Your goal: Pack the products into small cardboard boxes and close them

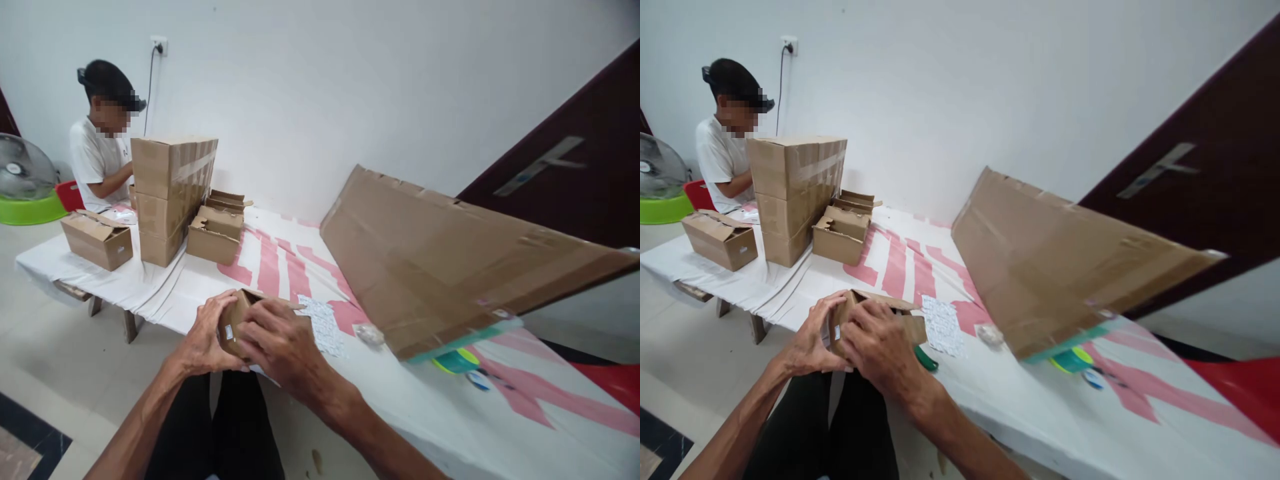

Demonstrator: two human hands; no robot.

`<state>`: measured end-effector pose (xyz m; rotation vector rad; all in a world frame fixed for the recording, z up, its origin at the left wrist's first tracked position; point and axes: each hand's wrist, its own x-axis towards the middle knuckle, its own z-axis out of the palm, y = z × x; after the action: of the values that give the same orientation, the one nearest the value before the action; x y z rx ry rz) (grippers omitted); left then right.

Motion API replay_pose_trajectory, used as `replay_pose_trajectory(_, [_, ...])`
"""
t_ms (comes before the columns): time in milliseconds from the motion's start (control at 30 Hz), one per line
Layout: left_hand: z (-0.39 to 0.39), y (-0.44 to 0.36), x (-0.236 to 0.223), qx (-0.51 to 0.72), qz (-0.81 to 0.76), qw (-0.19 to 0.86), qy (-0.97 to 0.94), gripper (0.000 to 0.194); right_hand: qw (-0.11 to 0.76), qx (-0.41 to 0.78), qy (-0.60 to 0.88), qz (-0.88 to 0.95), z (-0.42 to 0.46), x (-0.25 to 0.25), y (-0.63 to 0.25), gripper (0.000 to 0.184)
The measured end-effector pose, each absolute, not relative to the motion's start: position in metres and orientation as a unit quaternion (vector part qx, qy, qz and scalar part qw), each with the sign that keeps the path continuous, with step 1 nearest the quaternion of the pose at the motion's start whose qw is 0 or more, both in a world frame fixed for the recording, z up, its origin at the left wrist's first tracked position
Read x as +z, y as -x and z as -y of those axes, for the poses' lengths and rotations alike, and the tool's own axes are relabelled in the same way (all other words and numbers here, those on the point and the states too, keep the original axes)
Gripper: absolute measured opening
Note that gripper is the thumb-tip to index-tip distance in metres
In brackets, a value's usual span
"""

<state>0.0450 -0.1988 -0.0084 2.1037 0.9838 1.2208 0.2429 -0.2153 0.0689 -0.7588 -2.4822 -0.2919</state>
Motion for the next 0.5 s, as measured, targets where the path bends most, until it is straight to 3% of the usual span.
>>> replay_pose_trajectory(133, [0.201, -0.049, -0.003, 0.458, -0.357, 0.254, -0.774, 0.112, 0.139, -0.143, 0.285, 0.938, 0.201, 0.059, -0.227, 0.004])
replay_pose_trajectory(200, [0.203, -0.05, 0.0, 0.454, -0.364, 0.264, -0.769, 0.113, 0.101, -0.156, 0.297, 0.937, 0.196, 0.052, -0.224, 0.009])
replay_pose_trajectory(500, [0.196, -0.04, -0.007, 0.47, -0.35, 0.237, -0.775, 0.095, 0.026, -0.151, 0.256, 0.954, 0.203, 0.084, -0.201, 0.01])
